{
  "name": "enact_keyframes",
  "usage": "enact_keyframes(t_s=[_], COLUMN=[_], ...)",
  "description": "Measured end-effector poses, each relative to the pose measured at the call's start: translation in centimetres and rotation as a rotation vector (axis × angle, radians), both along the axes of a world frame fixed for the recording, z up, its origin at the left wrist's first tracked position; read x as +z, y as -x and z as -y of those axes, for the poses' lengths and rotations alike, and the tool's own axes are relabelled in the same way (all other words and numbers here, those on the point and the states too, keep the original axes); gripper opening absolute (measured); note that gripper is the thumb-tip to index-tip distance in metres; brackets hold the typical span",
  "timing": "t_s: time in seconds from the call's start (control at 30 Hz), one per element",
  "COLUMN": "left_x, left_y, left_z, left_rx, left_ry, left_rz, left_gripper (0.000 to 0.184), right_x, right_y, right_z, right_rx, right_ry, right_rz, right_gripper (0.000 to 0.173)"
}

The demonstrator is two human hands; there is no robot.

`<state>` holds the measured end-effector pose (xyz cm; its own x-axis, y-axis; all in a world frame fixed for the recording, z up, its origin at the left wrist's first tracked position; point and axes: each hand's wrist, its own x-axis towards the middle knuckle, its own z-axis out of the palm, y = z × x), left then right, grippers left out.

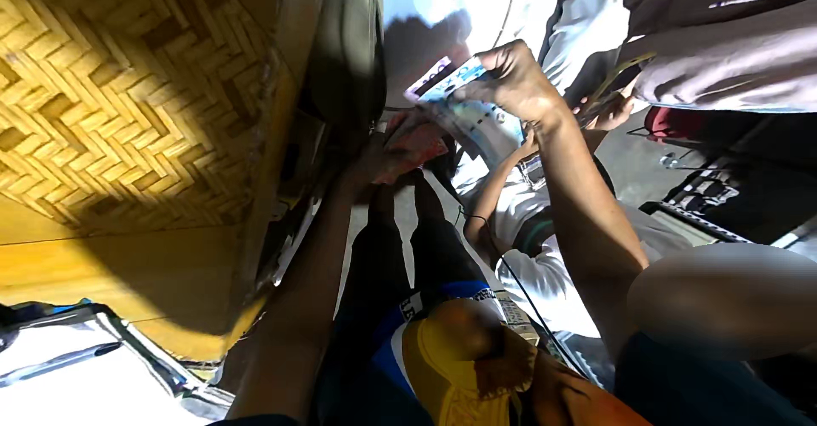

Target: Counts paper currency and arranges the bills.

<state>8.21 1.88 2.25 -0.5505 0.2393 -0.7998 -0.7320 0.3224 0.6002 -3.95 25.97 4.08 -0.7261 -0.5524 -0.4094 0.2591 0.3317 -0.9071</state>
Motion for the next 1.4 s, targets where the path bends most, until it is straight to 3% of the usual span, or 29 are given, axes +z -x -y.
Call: enact_keyframes(t_s=[0.17,0.3,0.4,0.53,0.6,0.7,0.77,0.83,0.93,1.03,1.1,1.23,1.33,1.4], left_x=[-0.3,-1.2,-2.7,-0.5,0.6,3.1,3.5,2.1,1.4,1.0,0.8,-0.2,0.0,1.9], left_y=[-0.1,-1.2,-2.0,0.7,2.0,2.0,0.9,0.0,-0.8,-1.3,-1.5,-1.3,-0.6,-0.4], left_z=[-0.1,1.1,2.4,0.5,-0.4,-0.9,-0.7,-1.1,-1.0,-0.5,-0.1,-0.1,-1.2,-2.7], left_rx=[0.035,0.221,0.4,0.557,0.527,0.332,0.256,0.374,0.489,0.552,0.566,0.613,0.595,0.507], left_ry=[0.03,0.096,0.148,0.04,-0.022,0.048,0.123,0.123,0.025,-0.126,-0.129,0.073,0.224,0.29], left_rz=[0.004,0.019,-0.048,-0.114,-0.104,-0.158,-0.223,-0.153,-0.178,-0.164,-0.095,-0.06,-0.066,-0.09], left_gripper=[0.048,0.058,0.061,0.022,0.021,0.022,0.037,0.033,0.045,0.036,0.044,0.059,0.06,0.058], right_x=[0.6,3.0,5.4,5.7,5.4,5.1,3.7,1.7,-0.7,-1.3,-1.4,-0.4,1.7,3.0], right_y=[1.2,1.9,0.8,-3.6,-4.7,-3.7,-2.0,-0.6,0.3,0.0,-0.6,-3.4,-7.8,-10.4], right_z=[-1.5,-3.1,-3.5,-0.3,2.0,3.7,4.0,4.2,4.4,4.7,4.3,1.6,0.7,1.9], right_rx=[-0.111,-0.135,0.052,0.516,0.618,0.473,0.315,0.216,0.177,0.108,-0.037,-0.334,-0.237,-0.294], right_ry=[-0.005,-0.002,-0.036,-0.007,0.083,0.037,-0.043,-0.101,-0.072,-0.058,0.004,-0.03,-0.062,0.025], right_rz=[-0.028,-0.125,-0.143,-0.065,0.019,0.081,0.078,0.04,-0.001,-0.01,0.027,0.193,0.357,0.457], right_gripper=[0.01,0.011,0.006,0.007,0.005,0.008,0.011,0.007,0.008,0.005,0.005,0.01,0.013,0.012])
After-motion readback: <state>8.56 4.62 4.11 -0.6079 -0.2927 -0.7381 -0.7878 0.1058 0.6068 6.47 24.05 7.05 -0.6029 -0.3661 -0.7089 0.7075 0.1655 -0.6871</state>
